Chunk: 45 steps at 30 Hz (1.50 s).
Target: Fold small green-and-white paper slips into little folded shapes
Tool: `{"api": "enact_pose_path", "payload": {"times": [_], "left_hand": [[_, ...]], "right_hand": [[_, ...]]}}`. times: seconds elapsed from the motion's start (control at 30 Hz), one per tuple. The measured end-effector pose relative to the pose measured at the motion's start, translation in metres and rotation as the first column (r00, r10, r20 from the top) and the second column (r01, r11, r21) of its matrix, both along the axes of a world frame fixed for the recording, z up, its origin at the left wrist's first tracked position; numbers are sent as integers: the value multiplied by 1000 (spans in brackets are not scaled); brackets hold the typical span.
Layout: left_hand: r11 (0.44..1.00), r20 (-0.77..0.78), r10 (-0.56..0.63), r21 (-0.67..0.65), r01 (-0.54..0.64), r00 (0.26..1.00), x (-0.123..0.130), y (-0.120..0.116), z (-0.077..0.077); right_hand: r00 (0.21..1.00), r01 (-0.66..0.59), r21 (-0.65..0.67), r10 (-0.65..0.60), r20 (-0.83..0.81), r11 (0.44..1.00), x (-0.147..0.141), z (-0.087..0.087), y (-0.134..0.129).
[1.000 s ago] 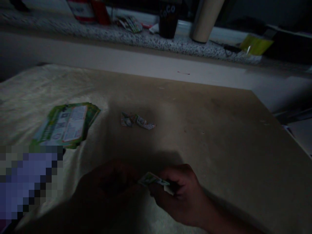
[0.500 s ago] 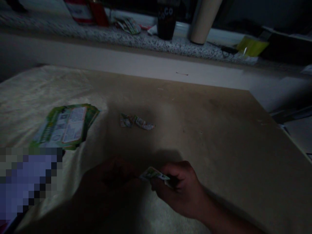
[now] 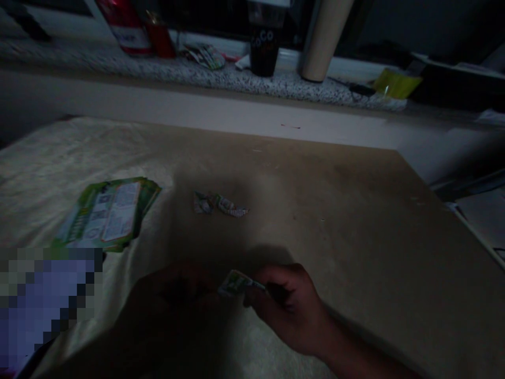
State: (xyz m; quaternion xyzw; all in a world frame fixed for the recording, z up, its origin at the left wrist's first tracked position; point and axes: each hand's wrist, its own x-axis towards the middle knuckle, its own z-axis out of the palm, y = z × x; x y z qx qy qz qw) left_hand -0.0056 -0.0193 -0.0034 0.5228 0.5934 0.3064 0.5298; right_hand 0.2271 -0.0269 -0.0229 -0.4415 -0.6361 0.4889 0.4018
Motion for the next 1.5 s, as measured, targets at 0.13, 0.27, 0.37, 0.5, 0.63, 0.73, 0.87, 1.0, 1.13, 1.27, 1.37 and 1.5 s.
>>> {"api": "enact_pose_path", "payload": {"times": [0.13, 0.27, 0.37, 0.5, 0.63, 0.73, 0.87, 1.0, 1.13, 1.27, 1.37, 1.5], "left_hand": [[988, 78, -150, 47, 147, 986, -5, 1, -23], [945, 53, -244, 238, 225, 968, -6, -5, -36], [898, -73, -265, 346, 273, 962, -5, -8, -33], [871, -171, -305, 349, 347, 937, -7, -9, -25], [876, -162, -354, 288, 387, 921, -8, -9, -22], [910, -171, -315, 224, 348, 934, -5, -11, -17], [928, -84, -344, 117, 352, 935, 0, -10, -10], [927, -1, -365, 94, 364, 931, 3, -5, -8], [912, 23, -392, 143, 384, 920, 2, -2, -11], [914, -28, -367, 172, 367, 930, 0, -2, -13], [907, -59, -367, 198, 371, 928, 1, -3, -13], [857, -145, -380, 318, 407, 914, 3, -7, -11]], "right_hand": [[987, 132, 105, -121, -103, 986, -2, 4, 2], [987, 136, 187, -116, -112, 973, -4, 5, 3], [986, 125, 162, -103, -134, 979, -4, 4, 2], [989, 98, 142, -80, -127, 985, -4, 3, 0], [992, 91, 166, -75, -104, 982, -5, 4, 0], [992, 95, 181, -78, -99, 979, -6, 5, 0], [991, 95, 159, -78, -107, 983, -7, 5, -1], [993, 91, 136, -79, -89, 987, -8, 5, -1], [997, 59, 101, -54, -50, 993, -9, 5, -1], [1000, 11, 77, -13, 23, 997, -8, 3, -1], [998, -10, 57, 6, 63, 998, -9, 3, -3], [991, -55, 98, 42, 128, 994, -11, 6, -4]]}}
